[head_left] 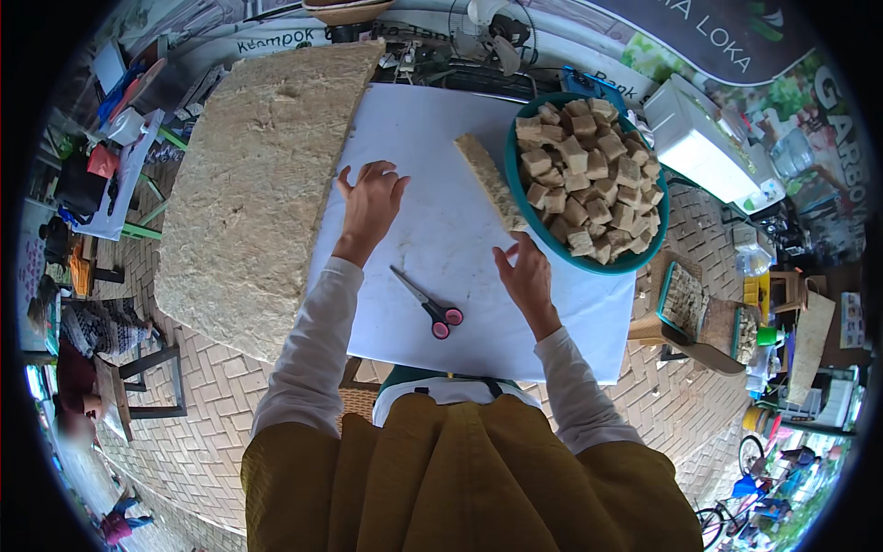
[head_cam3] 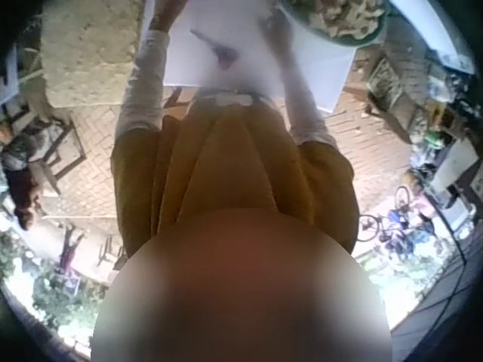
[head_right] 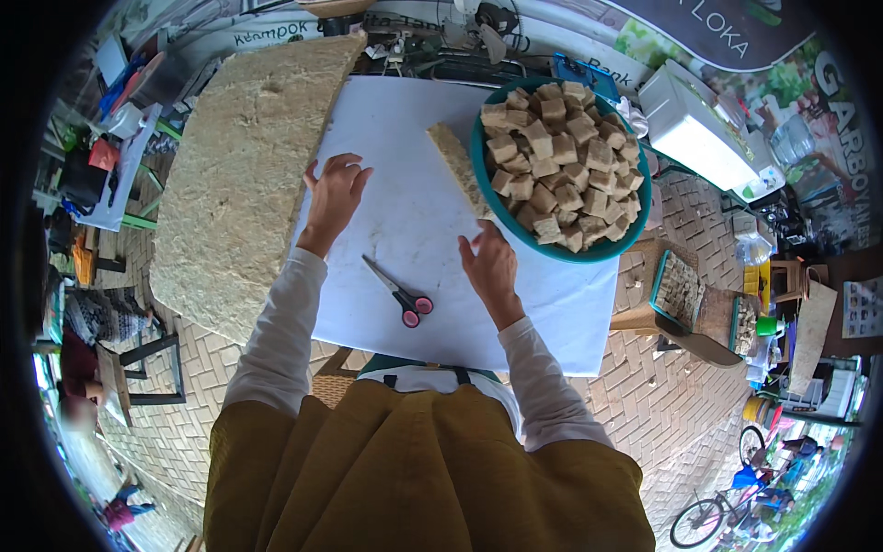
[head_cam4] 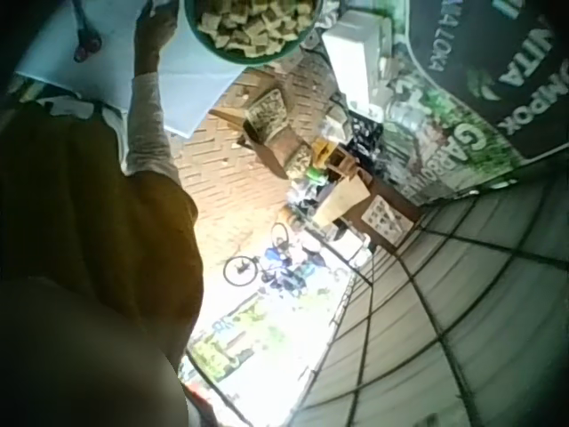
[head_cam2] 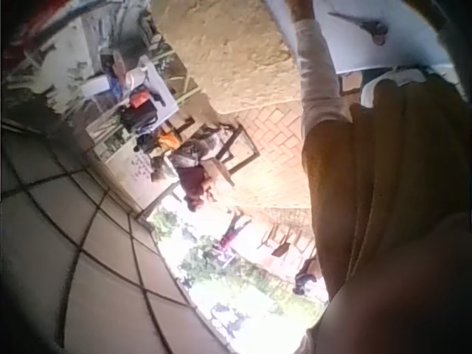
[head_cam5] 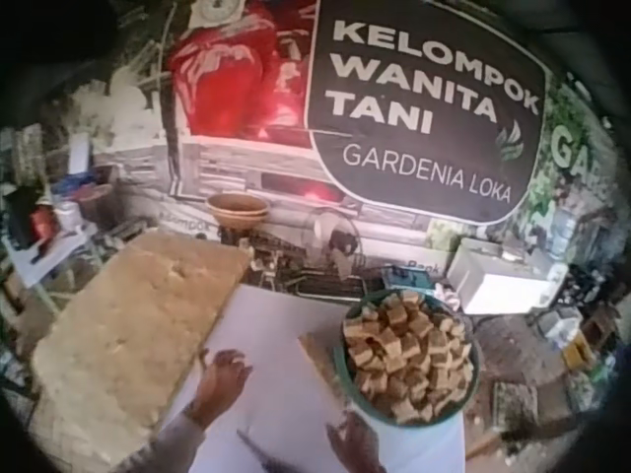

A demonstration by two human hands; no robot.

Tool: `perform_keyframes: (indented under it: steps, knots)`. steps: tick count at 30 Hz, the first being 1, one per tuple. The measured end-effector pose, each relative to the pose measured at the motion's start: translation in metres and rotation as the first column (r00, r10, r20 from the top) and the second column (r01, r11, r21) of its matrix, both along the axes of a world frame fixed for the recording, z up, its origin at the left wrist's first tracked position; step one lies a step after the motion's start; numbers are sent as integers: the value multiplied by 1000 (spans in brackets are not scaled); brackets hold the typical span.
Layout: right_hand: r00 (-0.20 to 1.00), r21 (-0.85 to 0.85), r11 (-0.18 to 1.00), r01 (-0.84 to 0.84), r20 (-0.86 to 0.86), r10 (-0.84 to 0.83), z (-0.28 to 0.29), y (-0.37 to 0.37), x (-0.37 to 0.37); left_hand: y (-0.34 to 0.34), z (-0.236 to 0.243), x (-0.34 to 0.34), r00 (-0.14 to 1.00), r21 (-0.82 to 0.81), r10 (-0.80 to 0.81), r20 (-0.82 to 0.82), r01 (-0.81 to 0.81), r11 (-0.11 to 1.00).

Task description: Cutting large blocks of tempeh into smaller cubes using scissors and a knife and placing them into a large bowl.

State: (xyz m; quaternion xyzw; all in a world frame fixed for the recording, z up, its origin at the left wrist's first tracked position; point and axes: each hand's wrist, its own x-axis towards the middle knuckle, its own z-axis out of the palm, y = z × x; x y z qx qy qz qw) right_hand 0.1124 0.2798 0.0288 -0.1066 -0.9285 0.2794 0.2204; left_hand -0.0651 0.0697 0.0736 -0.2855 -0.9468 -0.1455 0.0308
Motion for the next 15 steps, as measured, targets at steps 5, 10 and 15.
perform_keyframes:
  steps: [5, 10, 15]
  knots:
    - [905, -55, 910, 411, 142, -400, -34, -3, -10, -47, -7, 8, 981, 88, 70, -179, -55, 995]
    - [852, -141, 843, 519, 165, -497, -41, -8, -30, -82, -8, 1, 990, 143, 53, -128, -34, 989]
    - [840, -85, 836, 542, 34, -542, -47, -20, -41, -93, -12, -4, 993, 176, -22, -114, 42, 983]
